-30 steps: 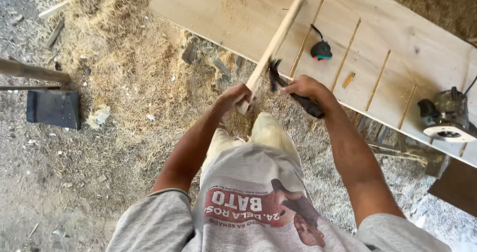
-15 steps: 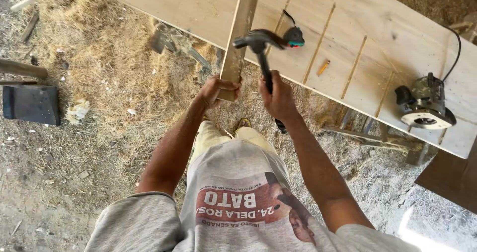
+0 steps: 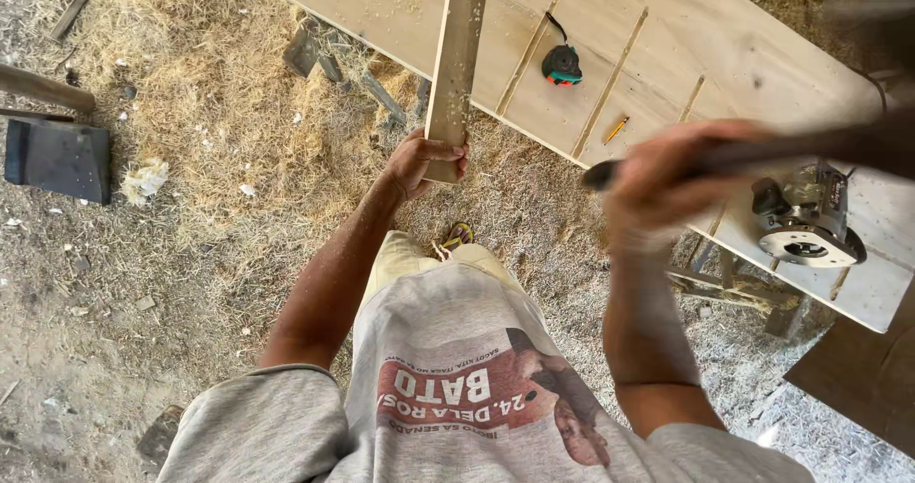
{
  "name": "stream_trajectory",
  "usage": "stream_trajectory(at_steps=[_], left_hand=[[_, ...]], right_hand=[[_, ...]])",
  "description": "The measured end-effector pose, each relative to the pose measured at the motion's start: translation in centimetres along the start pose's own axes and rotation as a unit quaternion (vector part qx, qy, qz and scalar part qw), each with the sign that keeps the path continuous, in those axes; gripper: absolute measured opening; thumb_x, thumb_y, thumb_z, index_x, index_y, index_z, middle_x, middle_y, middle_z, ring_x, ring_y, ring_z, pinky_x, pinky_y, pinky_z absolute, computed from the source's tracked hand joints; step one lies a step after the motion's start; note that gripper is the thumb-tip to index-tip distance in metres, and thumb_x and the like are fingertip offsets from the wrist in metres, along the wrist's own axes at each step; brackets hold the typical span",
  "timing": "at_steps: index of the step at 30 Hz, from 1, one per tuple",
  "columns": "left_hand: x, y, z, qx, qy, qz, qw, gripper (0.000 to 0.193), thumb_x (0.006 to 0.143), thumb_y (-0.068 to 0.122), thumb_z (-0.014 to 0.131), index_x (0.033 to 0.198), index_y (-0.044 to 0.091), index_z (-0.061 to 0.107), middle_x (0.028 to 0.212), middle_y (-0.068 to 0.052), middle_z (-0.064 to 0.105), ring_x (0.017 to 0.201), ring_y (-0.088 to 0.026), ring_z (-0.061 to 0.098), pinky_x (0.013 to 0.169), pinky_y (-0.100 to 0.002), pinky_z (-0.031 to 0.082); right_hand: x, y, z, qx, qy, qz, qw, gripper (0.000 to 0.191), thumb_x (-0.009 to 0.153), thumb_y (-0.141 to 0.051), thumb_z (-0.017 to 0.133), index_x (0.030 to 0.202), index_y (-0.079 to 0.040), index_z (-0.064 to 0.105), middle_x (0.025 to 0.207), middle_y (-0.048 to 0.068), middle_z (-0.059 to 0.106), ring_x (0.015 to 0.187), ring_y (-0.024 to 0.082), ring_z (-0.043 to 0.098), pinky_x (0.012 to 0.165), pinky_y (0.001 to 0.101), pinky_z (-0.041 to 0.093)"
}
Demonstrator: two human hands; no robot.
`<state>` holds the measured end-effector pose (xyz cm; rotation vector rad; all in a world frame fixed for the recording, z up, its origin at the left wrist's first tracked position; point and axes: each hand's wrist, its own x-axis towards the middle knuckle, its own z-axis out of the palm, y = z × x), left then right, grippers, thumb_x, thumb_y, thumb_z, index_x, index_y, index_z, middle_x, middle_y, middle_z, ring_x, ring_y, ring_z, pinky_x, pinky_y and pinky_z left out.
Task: The person works on a large wooden panel in a workshop, measuring with a tape measure, marking lines with a pencil, hammering nails into a wooden strip, and cutting grooves with a power router. They reposition the panel and repeat measuring and marking along its surface.
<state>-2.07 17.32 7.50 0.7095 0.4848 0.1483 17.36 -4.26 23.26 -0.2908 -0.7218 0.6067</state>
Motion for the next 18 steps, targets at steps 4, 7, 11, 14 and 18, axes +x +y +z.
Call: stream_trajectory(at_steps=[4,7,11,14,18], left_hand=[[-0.2,-2.1,-0.1,-0.029,0.006,-0.016,0.999,0.037,0.077,-0.002,0.070,0.113,0.001,0.060,0.091,-0.014,0.070,0.078,-0.027,0.072,0.069,-0.044,0.063],[-0.7,-3.7,-1.3,0.027,0.008,0.021,0.999,0.037,0.079,-0.001,0.068,0.115,-0.003,0.061,0.090,-0.014,0.069,0.076,-0.028,0.071,0.065,-0.046,0.062],[-1.8,-5.6,-2.4,0.082,0.057,-0.046,0.994,0.040,0.076,-0.004,0.068,0.115,-0.007,0.060,0.088,-0.017,0.068,0.074,-0.029,0.070,0.067,-0.047,0.063],[-3.1,-6.2,-2.4,0.085,0.017,-0.050,0.995,0.042,0.075,-0.001,0.067,0.115,-0.007,0.060,0.089,-0.015,0.068,0.073,-0.026,0.068,0.067,-0.046,0.063],[-4.4,-5.5,-2.3,0.069,-0.060,-0.017,0.996,0.046,0.071,0.000,0.066,0.116,-0.007,0.060,0.094,-0.015,0.068,0.078,-0.025,0.069,0.070,-0.047,0.062]], right_hand=[[-6.1,9.2,-2.6,-0.754,-0.019,0.393,0.526,0.031,0.105,-0.015,0.053,0.129,0.002,0.045,0.088,0.028,0.068,0.069,0.039,0.074,0.061,0.0469,0.060],[-8.9,9.2,-4.1,-0.762,-0.068,0.284,0.578,0.036,0.093,-0.008,0.060,0.127,-0.002,0.050,0.071,0.029,0.066,0.064,0.043,0.069,0.057,0.0572,0.055],[-8.1,7.4,-5.3,-0.797,-0.060,0.138,0.585,0.027,0.104,-0.015,0.064,0.126,-0.006,0.051,0.075,0.019,0.067,0.062,0.032,0.066,0.048,0.0448,0.054],[-7.2,7.2,-5.6,-0.758,0.003,0.168,0.630,0.020,0.109,-0.018,0.064,0.123,-0.007,0.053,0.073,0.008,0.067,0.055,0.015,0.066,0.045,0.0338,0.056],[-4.9,8.4,-5.7,-0.692,0.061,0.145,0.704,0.028,0.106,-0.018,0.076,0.126,-0.006,0.061,0.071,0.003,0.064,0.055,0.012,0.061,0.046,0.0298,0.046]])
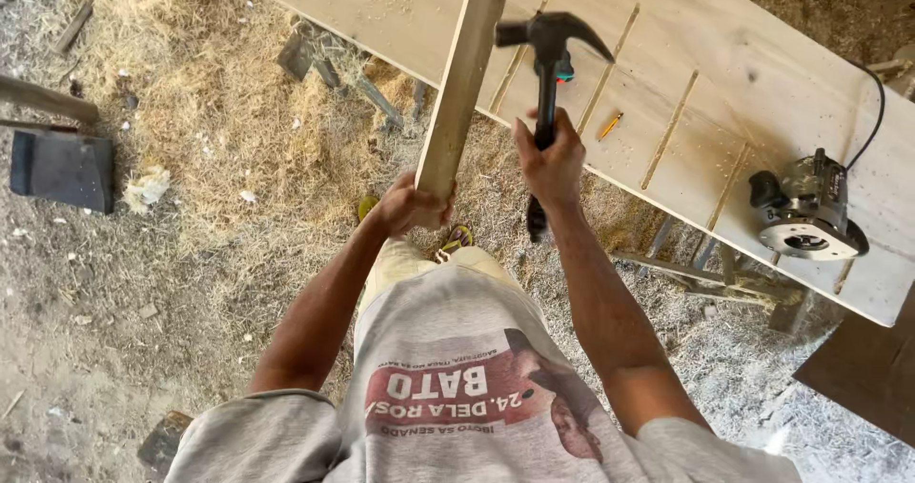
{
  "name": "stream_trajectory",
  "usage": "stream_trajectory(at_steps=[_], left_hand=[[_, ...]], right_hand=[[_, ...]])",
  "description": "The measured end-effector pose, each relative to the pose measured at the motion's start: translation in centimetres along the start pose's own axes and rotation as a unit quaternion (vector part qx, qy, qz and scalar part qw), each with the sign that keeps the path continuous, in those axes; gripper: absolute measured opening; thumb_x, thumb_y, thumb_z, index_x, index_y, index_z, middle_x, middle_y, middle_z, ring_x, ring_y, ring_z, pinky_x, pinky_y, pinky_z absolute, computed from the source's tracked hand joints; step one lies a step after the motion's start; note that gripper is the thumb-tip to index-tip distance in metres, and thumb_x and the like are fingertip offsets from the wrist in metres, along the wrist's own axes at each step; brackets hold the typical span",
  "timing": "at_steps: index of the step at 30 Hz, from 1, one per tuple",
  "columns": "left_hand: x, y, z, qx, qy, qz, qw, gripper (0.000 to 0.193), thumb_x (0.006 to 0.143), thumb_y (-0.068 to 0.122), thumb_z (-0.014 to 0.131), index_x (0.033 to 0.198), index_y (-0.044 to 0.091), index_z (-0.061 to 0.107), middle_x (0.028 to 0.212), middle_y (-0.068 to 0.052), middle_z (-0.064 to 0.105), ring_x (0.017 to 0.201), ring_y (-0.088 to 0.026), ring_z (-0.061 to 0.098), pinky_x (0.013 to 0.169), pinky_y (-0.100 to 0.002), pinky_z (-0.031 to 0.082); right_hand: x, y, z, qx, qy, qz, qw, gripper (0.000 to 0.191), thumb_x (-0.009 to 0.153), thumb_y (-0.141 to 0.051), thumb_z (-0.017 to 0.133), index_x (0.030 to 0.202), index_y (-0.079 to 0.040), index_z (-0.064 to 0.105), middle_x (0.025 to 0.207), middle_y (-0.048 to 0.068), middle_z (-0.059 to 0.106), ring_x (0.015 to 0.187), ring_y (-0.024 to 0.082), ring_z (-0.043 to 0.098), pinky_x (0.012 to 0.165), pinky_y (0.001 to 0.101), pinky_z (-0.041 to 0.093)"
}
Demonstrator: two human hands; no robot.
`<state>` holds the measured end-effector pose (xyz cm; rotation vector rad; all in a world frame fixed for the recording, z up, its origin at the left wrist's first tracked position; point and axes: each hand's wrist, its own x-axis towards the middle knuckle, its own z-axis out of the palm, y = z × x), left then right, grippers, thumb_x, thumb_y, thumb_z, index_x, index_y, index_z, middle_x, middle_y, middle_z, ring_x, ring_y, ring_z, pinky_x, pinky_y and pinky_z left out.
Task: The person works on a large wooden panel in a workshop, measuring with a tape measure, marking lines with a pencil, hammering nails into a wooden strip, and cutting grooves with a power router. They reposition the panel and repeat measuring and marking along its surface.
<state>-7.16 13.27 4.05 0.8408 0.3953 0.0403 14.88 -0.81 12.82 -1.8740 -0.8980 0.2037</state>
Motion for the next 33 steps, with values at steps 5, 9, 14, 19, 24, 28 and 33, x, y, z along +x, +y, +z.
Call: stream_trajectory(at_steps=[5,9,14,19,24,28,33], left_hand=[[-1.5,0.3,-0.6,0.094,-0.076,-0.066,0.990,0.059,0.066,-0.001,0.069,0.124,0.001,0.059,0.104,-0.015,0.071,0.092,-0.025,0.071,0.088,-0.046,0.063],[-1.9,1.5,-0.9,0.067,-0.211,-0.077,0.972,0.057,0.073,0.002,0.075,0.126,-0.007,0.057,0.110,-0.021,0.069,0.100,-0.033,0.070,0.095,-0.054,0.061],[1.3,7.3,0.5,0.330,-0.026,-0.113,0.937,0.075,0.089,0.053,0.066,0.140,0.000,0.055,0.125,-0.016,0.066,0.111,-0.027,0.066,0.100,-0.052,0.054],[4.7,10.0,1.5,0.597,0.051,-0.283,0.749,0.093,0.084,0.079,0.059,0.131,-0.001,0.071,0.123,-0.020,0.073,0.114,-0.030,0.071,0.103,-0.052,0.056],[3.0,8.2,-0.2,0.448,-0.029,-0.161,0.879,0.086,0.093,0.071,0.056,0.145,0.002,0.058,0.136,-0.015,0.062,0.120,-0.028,0.056,0.100,-0.056,0.044],[0.8,7.1,0.0,0.034,-0.198,-0.148,0.968,0.074,0.092,0.054,0.065,0.135,-0.006,0.059,0.113,-0.020,0.073,0.103,-0.029,0.072,0.098,-0.045,0.057],[0.0,7.0,2.2,0.056,-0.123,-0.144,0.980,0.047,0.090,0.030,0.071,0.123,-0.002,0.063,0.085,-0.014,0.071,0.070,-0.024,0.067,0.067,-0.040,0.058]], right_hand=[[3.6,-2.3,1.2,0.290,0.020,0.198,0.936,0.058,0.085,-0.021,0.082,0.132,-0.007,0.053,0.080,-0.008,0.069,0.039,0.006,0.050,0.032,0.0258,0.038],[5.3,-3.4,1.2,0.376,0.024,0.202,0.904,0.047,0.086,-0.017,0.086,0.123,-0.003,0.060,0.068,0.003,0.064,0.039,0.008,0.044,0.033,0.0280,0.033],[4.8,-3.5,2.9,0.368,0.035,0.252,0.894,0.034,0.090,-0.013,0.083,0.108,-0.002,0.058,0.068,0.001,0.060,0.039,0.008,0.041,0.034,0.0282,0.032],[3.8,-3.5,4.5,0.372,0.054,0.196,0.906,0.030,0.091,-0.014,0.081,0.109,-0.003,0.059,0.068,0.000,0.057,0.041,0.007,0.043,0.034,0.0279,0.035],[4.4,-3.2,3.3,0.368,0.051,0.198,0.907,0.030,0.093,-0.014,0.080,0.110,-0.003,0.057,0.067,0.000,0.057,0.040,0.007,0.042,0.034,0.0284,0.035],[4.6,-2.8,2.7,0.422,0.057,0.226,0.876,0.033,0.092,-0.010,0.081,0.111,-0.004,0.055,0.065,-0.001,0.053,0.040,0.007,0.039,0.035,0.0278,0.031],[5.1,-2.4,2.1,0.447,0.036,0.234,0.862,0.030,0.093,-0.010,0.079,0.113,-0.006,0.057,0.065,-0.002,0.053,0.043,0.007,0.043,0.036,0.0268,0.031]])
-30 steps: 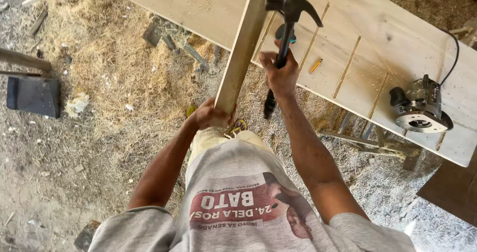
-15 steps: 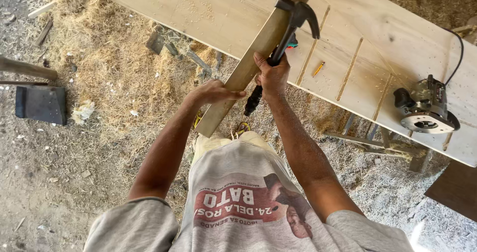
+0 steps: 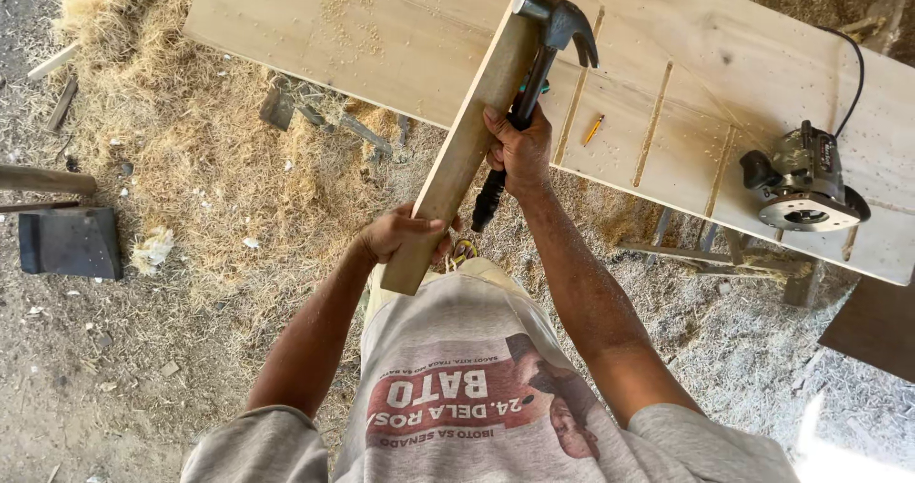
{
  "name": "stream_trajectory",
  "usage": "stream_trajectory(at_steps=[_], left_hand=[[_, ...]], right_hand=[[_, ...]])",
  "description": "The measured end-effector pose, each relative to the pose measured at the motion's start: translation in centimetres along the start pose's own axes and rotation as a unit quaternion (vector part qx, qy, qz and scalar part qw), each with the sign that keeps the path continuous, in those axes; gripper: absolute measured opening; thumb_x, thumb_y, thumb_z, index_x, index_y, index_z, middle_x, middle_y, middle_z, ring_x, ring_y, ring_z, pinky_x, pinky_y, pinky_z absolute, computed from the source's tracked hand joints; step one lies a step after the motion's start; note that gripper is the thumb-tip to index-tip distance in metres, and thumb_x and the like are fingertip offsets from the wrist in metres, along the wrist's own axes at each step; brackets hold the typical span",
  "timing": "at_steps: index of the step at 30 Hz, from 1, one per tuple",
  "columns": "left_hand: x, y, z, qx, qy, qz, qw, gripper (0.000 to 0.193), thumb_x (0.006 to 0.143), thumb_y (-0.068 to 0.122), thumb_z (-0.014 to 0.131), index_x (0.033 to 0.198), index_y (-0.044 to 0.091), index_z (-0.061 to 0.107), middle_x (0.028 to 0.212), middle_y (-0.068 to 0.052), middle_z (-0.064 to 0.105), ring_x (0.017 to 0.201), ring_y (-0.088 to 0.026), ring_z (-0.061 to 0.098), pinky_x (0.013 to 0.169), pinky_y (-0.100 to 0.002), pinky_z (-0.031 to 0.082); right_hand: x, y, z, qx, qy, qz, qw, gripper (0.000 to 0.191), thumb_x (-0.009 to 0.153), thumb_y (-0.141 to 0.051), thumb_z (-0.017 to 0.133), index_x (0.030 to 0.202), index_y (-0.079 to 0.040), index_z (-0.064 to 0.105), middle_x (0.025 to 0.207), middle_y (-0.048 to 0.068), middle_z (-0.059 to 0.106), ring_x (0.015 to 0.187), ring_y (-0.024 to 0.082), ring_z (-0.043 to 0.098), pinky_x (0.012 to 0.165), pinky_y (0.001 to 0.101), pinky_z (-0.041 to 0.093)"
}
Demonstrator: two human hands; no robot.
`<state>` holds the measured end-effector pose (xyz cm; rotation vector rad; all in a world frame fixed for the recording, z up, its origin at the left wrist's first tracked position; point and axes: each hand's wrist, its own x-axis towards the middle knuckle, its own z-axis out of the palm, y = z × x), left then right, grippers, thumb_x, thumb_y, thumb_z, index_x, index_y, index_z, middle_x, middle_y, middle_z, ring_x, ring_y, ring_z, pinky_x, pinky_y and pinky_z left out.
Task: The person works on a large wooden panel in a workshop, measuring with a tape measure, marking lines with a pencil, hammering nails into a wooden strip, and cutting grooves with a power router. They reposition the panel and repeat measuring and marking along its surface.
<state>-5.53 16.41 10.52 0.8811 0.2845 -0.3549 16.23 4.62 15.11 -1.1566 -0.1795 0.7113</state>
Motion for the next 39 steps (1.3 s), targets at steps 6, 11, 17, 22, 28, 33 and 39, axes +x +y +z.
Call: stream_trajectory(at_steps=[6,11,17,22,28,33,39], left_hand=[[1.2,0.7,-0.3,-0.008,0.011,0.029,0.999,0.025,0.094,0.014,0.069,0.111,-0.004,0.063,0.077,-0.013,0.069,0.063,-0.022,0.067,0.061,-0.040,0.058],[3.3,1.6,-3.6,0.189,0.197,-0.027,0.962,0.031,0.089,0.014,0.070,0.116,0.001,0.061,0.077,-0.013,0.070,0.056,-0.018,0.065,0.049,-0.035,0.057],[6.8,2.3,-11.6,0.386,0.428,0.007,0.817,0.030,0.085,0.011,0.059,0.111,0.001,0.050,0.083,-0.009,0.060,0.052,-0.016,0.052,0.039,-0.034,0.050],[9.4,4.1,-17.6,0.456,0.498,0.092,0.731,0.028,0.083,0.017,0.064,0.102,0.004,0.049,0.083,-0.007,0.050,0.069,-0.018,0.051,0.053,-0.038,0.050],[12.2,7.1,-18.2,0.333,0.434,0.044,0.836,0.034,0.081,0.017,0.061,0.111,0.003,0.051,0.082,-0.011,0.054,0.068,-0.021,0.053,0.055,-0.041,0.050],[10.2,9.0,-17.3,-0.066,0.111,-0.051,0.990,0.042,0.081,0.019,0.063,0.116,-0.002,0.059,0.083,-0.014,0.064,0.063,-0.022,0.060,0.059,-0.037,0.058],[7.0,9.8,-14.5,-0.172,-0.020,-0.003,0.985,0.055,0.072,0.009,0.064,0.125,0.000,0.055,0.085,-0.009,0.061,0.069,-0.019,0.058,0.064,-0.037,0.056]], right_hand=[[2.1,-0.1,-0.4,-0.027,0.005,0.025,0.999,0.026,0.097,-0.017,0.076,0.112,-0.006,0.057,0.068,-0.003,0.053,0.044,0.007,0.043,0.036,0.0267,0.031],[5.7,1.1,-0.9,-0.114,0.062,0.020,0.991,0.029,0.100,-0.030,0.070,0.112,-0.006,0.059,0.079,0.000,0.065,0.041,0.006,0.047,0.034,0.0261,0.036],[10.0,2.9,-3.0,-0.250,0.169,0.006,0.953,0.028,0.100,-0.031,0.067,0.105,-0.003,0.065,0.074,0.008,0.070,0.040,0.008,0.055,0.033,0.0266,0.045],[11.4,5.4,-5.0,-0.373,0.262,0.009,0.890,0.029,0.099,-0.026,0.068,0.093,0.001,0.062,0.070,0.006,0.064,0.043,0.011,0.057,0.034,0.0292,0.041],[11.5,8.5,-5.4,-0.324,0.242,0.033,0.914,0.024,0.099,-0.027,0.070,0.098,-0.003,0.066,0.071,0.002,0.063,0.047,0.008,0.053,0.038,0.0269,0.045],[13.1,6.6,-5.0,-0.267,0.204,0.048,0.941,0.029,0.101,-0.033,0.066,0.098,-0.004,0.064,0.069,0.000,0.061,0.044,0.008,0.051,0.036,0.0264,0.041],[18.0,-2.6,-3.9,-0.490,0.123,-0.250,0.826,0.023,0.110,-0.027,0.066,0.105,-0.006,0.058,0.074,0.002,0.066,0.061,0.011,0.066,0.052,0.0291,0.053]])
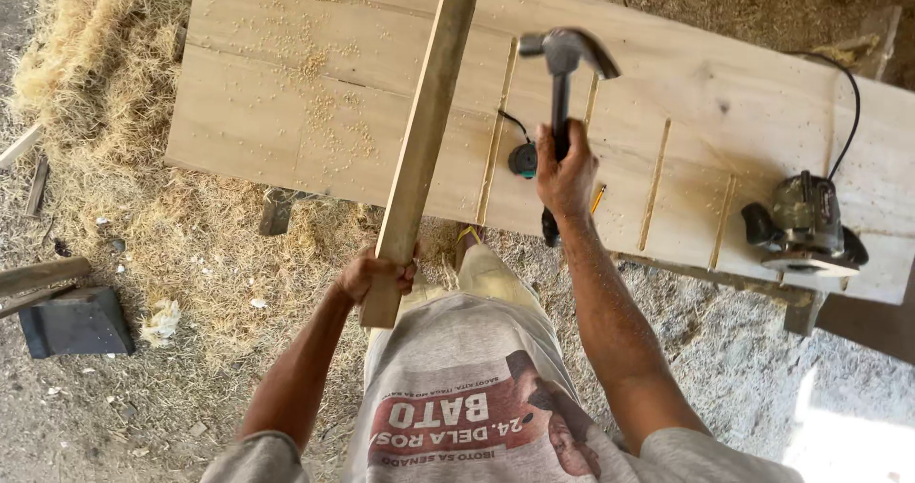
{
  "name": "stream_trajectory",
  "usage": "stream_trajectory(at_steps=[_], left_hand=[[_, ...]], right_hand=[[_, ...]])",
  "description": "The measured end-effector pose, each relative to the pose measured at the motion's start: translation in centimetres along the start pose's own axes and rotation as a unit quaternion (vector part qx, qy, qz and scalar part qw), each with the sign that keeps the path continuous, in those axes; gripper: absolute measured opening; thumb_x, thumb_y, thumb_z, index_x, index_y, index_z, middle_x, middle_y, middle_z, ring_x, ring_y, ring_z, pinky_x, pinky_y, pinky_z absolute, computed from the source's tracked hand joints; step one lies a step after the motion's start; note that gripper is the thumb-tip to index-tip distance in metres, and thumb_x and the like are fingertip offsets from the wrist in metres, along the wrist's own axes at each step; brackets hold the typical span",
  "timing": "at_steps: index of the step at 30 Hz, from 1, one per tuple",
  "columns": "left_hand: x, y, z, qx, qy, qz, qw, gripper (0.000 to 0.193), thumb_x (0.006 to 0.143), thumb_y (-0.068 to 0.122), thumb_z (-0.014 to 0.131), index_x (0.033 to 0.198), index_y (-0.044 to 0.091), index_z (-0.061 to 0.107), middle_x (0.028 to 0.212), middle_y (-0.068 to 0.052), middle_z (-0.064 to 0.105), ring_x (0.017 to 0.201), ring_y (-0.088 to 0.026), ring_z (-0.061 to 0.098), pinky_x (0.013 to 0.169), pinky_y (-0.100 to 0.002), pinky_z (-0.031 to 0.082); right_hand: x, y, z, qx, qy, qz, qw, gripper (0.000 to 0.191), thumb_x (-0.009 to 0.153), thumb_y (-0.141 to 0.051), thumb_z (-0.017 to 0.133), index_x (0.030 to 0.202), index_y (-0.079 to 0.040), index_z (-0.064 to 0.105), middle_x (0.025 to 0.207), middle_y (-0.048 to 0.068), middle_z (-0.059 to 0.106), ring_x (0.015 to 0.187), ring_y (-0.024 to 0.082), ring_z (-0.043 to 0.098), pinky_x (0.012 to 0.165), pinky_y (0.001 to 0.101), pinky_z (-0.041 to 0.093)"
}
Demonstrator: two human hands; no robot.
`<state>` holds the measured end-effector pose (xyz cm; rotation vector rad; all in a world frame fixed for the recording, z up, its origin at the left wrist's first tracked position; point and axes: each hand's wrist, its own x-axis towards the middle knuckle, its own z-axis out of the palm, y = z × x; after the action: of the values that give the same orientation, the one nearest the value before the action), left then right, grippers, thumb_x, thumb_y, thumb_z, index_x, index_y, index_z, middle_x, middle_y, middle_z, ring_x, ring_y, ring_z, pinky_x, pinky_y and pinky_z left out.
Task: The person works on a large wooden panel in a workshop, measuring with a tape measure, marking lines with a pencil, hammering nails into a wooden strip, and cutting grooves with a power router. They reposition the panel and repeat measuring and marking along its surface.
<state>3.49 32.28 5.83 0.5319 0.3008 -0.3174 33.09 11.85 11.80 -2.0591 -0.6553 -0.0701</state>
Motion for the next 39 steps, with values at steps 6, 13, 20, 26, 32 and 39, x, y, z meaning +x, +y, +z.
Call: stream_trajectory(at_steps=[6,13,20,26,32,39], left_hand=[[0.3,-1.1,1.8,-0.058,0.052,0.048,0.996,0.057,0.068,0.010,0.065,0.123,0.000,0.054,0.097,-0.009,0.066,0.075,-0.017,0.062,0.063,-0.037,0.055],[-1.1,-5.2,0.4,-0.172,0.042,0.014,0.984,0.054,0.081,0.020,0.066,0.128,-0.003,0.055,0.089,-0.013,0.065,0.069,-0.019,0.060,0.068,-0.036,0.054],[-2.7,-6.9,1.0,-0.210,0.086,0.024,0.974,0.051,0.081,0.018,0.062,0.127,-0.005,0.057,0.086,-0.014,0.066,0.066,-0.019,0.060,0.068,-0.036,0.054],[-3.9,-6.3,1.8,-0.196,0.142,0.052,0.969,0.055,0.079,0.015,0.061,0.129,-0.007,0.056,0.085,-0.013,0.066,0.065,-0.018,0.060,0.066,-0.035,0.055],[-6.4,-6.4,1.9,-0.187,0.161,0.117,0.962,0.056,0.075,0.016,0.061,0.126,-0.006,0.055,0.084,-0.012,0.066,0.064,-0.017,0.061,0.064,-0.036,0.057],[-11.7,-8.9,2.8,-0.244,0.208,0.126,0.939,0.053,0.076,0.016,0.064,0.124,-0.004,0.055,0.082,-0.012,0.066,0.062,-0.017,0.062,0.063,-0.035,0.057]], right_hand=[[6.7,-2.4,1.4,-0.035,-0.052,-0.079,0.995,0.016,0.110,-0.019,0.062,0.110,-0.006,0.052,0.073,0.007,0.065,0.061,0.018,0.070,0.052,0.0334,0.057],[6.7,-2.1,7.5,-0.087,-0.219,0.053,0.970,0.026,0.100,-0.023,0.068,0.110,-0.004,0.053,0.080,0.022,0.070,0.077,0.042,0.073,0.065,0.0519,0.055],[6.8,-0.5,12.2,-0.147,-0.309,0.084,0.936,0.033,0.097,-0.028,0.067,0.114,-0.004,0.052,0.086,0.026,0.071,0.084,0.045,0.072,0.070,0.0547,0.056],[5.7,-0.2,14.7,-0.160,-0.330,0.040,0.930,0.034,0.096,-0.028,0.069,0.114,-0.004,0.053,0.087,0.029,0.071,0.085,0.049,0.069,0.073,0.0568,0.056],[5.0,-3.0,17.5,-0.077,-0.343,-0.031,0.936,0.031,0.099,-0.026,0.068,0.114,-0.004,0.053,0.084,0.026,0.072,0.083,0.047,0.072,0.068,0.0549,0.057],[3.0,-7.7,22.3,-0.079,-0.407,-0.069,0.907,0.030,0.099,-0.023,0.067,0.115,-0.004,0.052,0.081,0.025,0.072,0.082,0.045,0.073,0.066,0.0540,0.057]])
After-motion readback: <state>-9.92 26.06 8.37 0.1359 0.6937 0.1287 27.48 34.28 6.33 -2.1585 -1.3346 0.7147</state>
